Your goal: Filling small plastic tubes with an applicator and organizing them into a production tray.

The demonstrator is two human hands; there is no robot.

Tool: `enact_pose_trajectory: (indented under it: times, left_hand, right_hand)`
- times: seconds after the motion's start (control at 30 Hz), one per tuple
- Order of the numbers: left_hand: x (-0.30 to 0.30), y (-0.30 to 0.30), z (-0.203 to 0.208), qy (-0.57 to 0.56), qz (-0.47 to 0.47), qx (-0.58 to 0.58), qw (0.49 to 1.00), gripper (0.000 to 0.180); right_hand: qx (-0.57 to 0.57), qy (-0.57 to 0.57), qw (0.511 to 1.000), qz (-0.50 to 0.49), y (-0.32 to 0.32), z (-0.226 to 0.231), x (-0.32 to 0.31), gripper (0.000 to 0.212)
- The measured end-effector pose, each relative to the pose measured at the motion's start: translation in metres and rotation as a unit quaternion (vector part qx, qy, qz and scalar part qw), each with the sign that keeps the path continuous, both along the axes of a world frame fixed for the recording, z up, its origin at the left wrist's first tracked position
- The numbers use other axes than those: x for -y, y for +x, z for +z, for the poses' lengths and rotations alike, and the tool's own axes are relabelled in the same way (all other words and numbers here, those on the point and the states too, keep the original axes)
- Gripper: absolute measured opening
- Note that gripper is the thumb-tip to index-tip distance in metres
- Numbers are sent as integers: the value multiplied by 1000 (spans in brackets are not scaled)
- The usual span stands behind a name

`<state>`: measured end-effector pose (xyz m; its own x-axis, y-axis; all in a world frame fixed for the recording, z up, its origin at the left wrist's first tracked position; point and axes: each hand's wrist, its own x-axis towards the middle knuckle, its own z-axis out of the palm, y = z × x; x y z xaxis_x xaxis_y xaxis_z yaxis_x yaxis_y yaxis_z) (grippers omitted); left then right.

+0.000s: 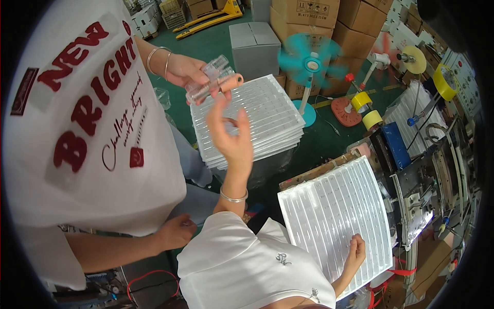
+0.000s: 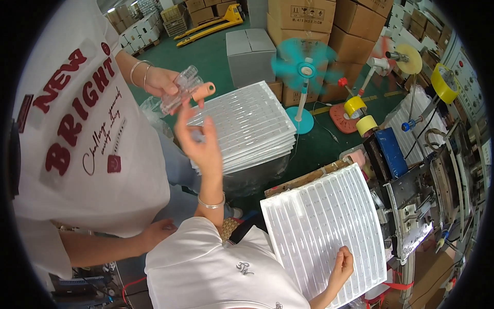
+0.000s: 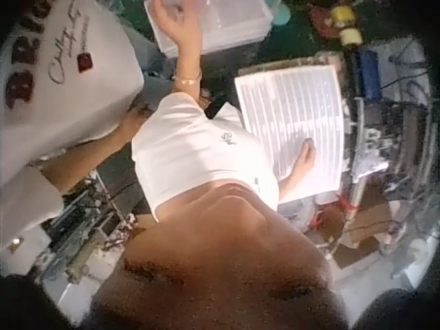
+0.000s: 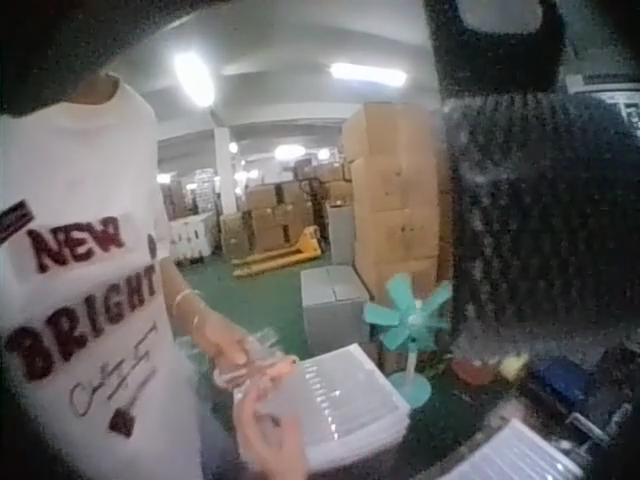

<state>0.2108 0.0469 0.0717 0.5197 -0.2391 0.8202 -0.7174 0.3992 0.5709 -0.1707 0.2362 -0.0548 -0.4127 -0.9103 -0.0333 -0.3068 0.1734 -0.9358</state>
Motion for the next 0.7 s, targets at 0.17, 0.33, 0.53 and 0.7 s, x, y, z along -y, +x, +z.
enact_pose_trajectory:
  times: [0.17,0.33,0.53,0.7]
  left_hand:
    - [-23,10,15,-66,42,-60,995,51]
    - [-28,26,11,8,100,-17,995,47]
    - [-32,30,2,46,12,-96,994,41]
    - [-48,19,-10,59,8,-24,998,41]
  right_hand:
    - [-17,-1,1000,10,6,-4,3,20]
    - [-24,-13,999,21,10,-4,4,19]
    - [-33,2,999,18,8,-4,3,18]
    - [-40,6,998,37,10,-3,5,18]
